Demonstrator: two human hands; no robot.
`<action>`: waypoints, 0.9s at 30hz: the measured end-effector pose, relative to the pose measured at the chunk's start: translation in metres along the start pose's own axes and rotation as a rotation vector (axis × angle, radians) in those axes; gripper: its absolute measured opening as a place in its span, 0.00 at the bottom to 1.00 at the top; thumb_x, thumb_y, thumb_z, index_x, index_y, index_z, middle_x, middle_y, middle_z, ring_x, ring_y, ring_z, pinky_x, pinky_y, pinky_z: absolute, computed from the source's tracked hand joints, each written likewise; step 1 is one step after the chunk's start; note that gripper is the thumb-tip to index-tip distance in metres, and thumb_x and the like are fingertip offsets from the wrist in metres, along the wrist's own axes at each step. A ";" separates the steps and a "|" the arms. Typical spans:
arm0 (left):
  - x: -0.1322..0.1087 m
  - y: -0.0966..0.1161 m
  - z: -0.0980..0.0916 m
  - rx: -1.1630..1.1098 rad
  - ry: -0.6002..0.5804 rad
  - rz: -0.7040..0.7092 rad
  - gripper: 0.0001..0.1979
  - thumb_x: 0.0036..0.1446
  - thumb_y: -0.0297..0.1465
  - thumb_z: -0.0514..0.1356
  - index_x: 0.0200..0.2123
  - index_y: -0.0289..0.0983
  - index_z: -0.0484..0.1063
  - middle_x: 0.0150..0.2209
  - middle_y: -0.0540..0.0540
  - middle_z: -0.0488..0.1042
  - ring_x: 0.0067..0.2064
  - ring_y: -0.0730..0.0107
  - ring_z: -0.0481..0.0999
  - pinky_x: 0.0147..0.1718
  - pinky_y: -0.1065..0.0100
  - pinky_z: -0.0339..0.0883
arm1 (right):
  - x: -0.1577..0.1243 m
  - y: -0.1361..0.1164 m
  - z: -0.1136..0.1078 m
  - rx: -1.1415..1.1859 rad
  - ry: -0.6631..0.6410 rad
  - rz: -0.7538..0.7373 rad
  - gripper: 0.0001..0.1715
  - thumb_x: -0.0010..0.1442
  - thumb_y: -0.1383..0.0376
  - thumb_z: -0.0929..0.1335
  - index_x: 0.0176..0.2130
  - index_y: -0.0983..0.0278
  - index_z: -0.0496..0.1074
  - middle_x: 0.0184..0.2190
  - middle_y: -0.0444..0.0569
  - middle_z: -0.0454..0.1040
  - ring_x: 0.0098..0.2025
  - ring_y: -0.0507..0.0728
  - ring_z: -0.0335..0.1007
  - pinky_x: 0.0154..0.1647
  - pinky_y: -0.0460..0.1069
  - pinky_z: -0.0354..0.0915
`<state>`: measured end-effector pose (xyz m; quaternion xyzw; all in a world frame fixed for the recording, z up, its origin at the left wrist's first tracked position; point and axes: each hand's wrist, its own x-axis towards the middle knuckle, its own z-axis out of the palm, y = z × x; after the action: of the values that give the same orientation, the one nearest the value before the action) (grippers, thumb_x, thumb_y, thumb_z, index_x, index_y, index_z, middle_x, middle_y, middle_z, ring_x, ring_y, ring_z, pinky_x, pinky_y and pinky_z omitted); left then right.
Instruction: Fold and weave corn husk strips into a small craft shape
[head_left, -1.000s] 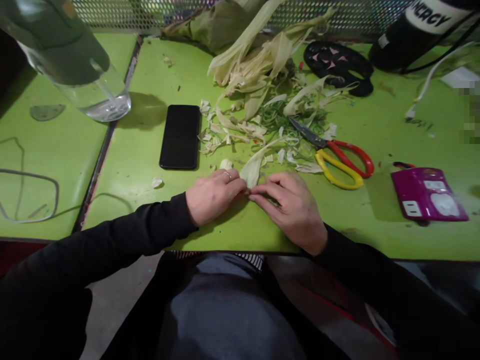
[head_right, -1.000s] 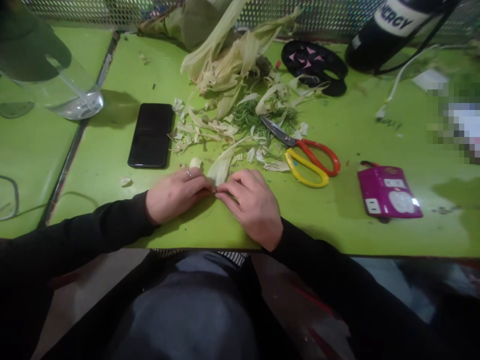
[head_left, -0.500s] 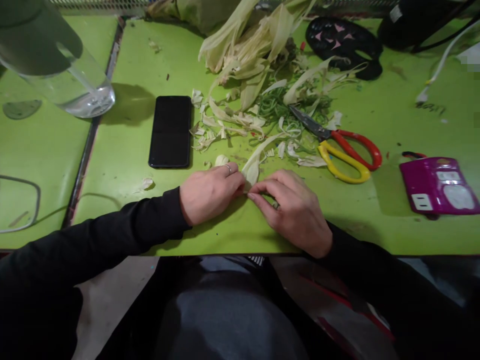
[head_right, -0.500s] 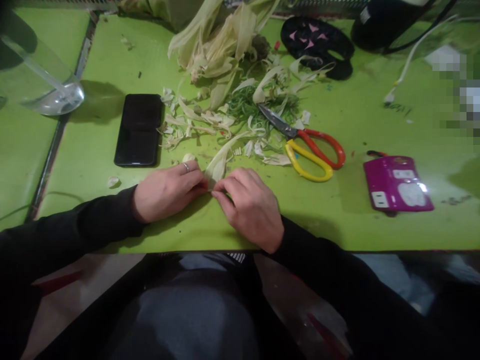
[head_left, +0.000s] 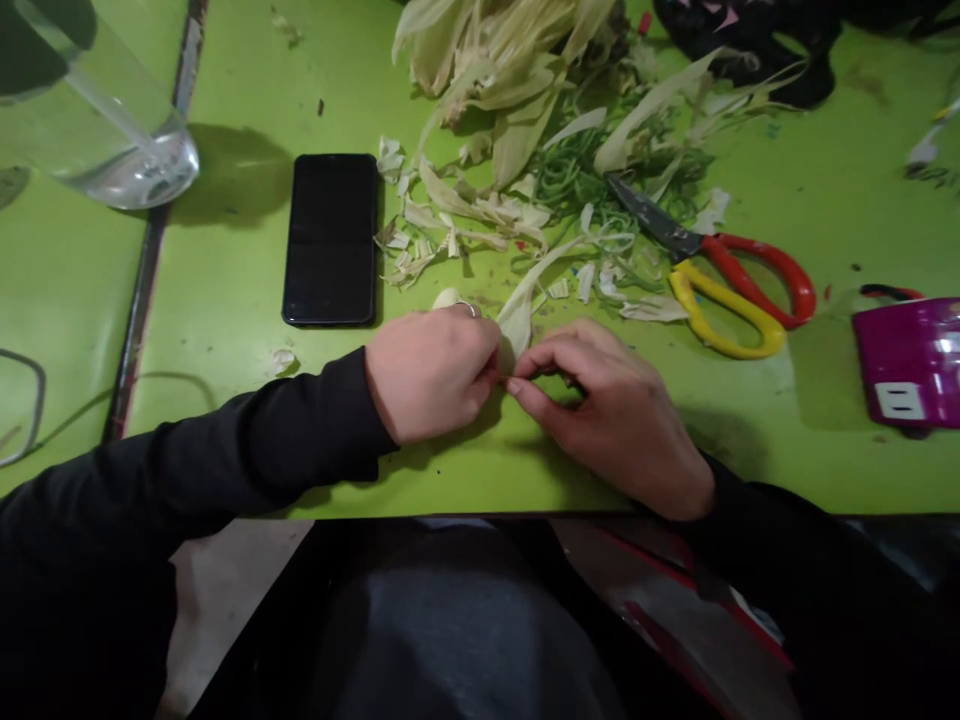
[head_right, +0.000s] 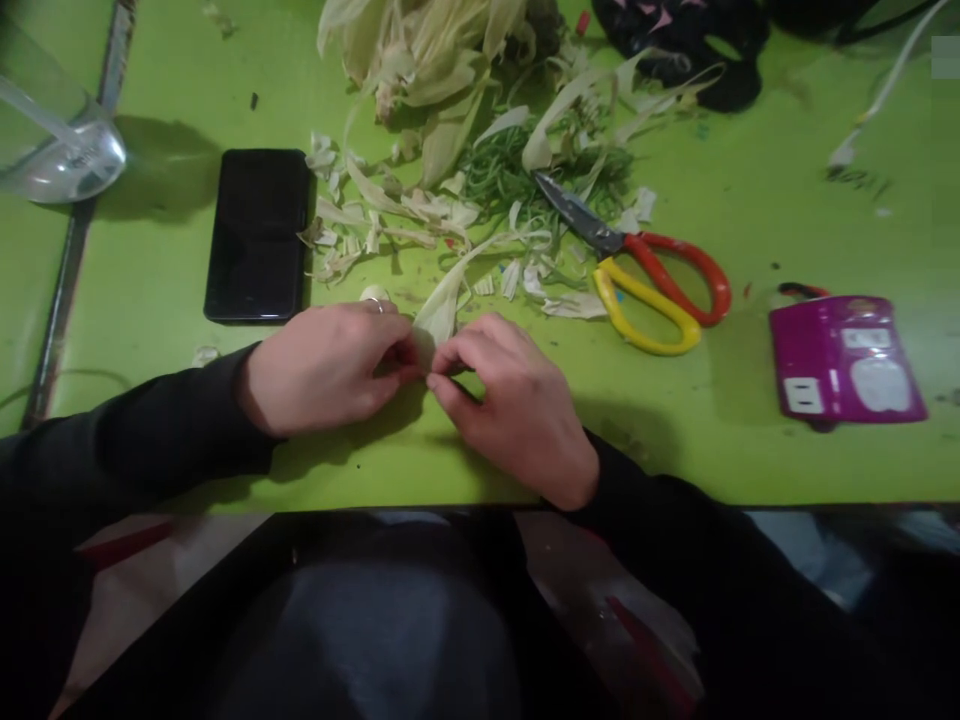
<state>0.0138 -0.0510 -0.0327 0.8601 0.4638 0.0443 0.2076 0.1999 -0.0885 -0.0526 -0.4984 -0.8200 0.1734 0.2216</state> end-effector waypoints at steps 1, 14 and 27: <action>0.001 0.000 -0.001 -0.001 0.000 0.001 0.08 0.52 0.31 0.58 0.31 0.36 0.76 0.29 0.44 0.75 0.30 0.62 0.74 0.27 0.66 0.65 | -0.001 0.001 0.000 0.006 0.000 -0.008 0.04 0.61 0.64 0.68 0.33 0.61 0.70 0.32 0.48 0.71 0.35 0.58 0.68 0.35 0.53 0.63; -0.003 0.000 0.000 0.007 0.039 0.023 0.10 0.54 0.32 0.55 0.31 0.35 0.75 0.32 0.42 0.74 0.32 0.62 0.74 0.30 0.65 0.67 | 0.001 -0.001 0.003 -0.122 -0.007 -0.009 0.06 0.61 0.64 0.65 0.31 0.62 0.67 0.31 0.51 0.69 0.37 0.61 0.66 0.38 0.55 0.62; -0.001 -0.005 0.000 -0.021 0.036 0.167 0.10 0.62 0.27 0.54 0.35 0.36 0.76 0.37 0.45 0.74 0.39 0.65 0.73 0.36 0.67 0.66 | 0.007 0.005 -0.007 0.044 -0.070 -0.002 0.04 0.60 0.65 0.66 0.34 0.63 0.71 0.32 0.50 0.71 0.36 0.59 0.68 0.38 0.54 0.64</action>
<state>0.0095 -0.0496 -0.0341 0.8927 0.3935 0.0816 0.2038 0.2048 -0.0799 -0.0484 -0.4862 -0.8237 0.2085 0.2041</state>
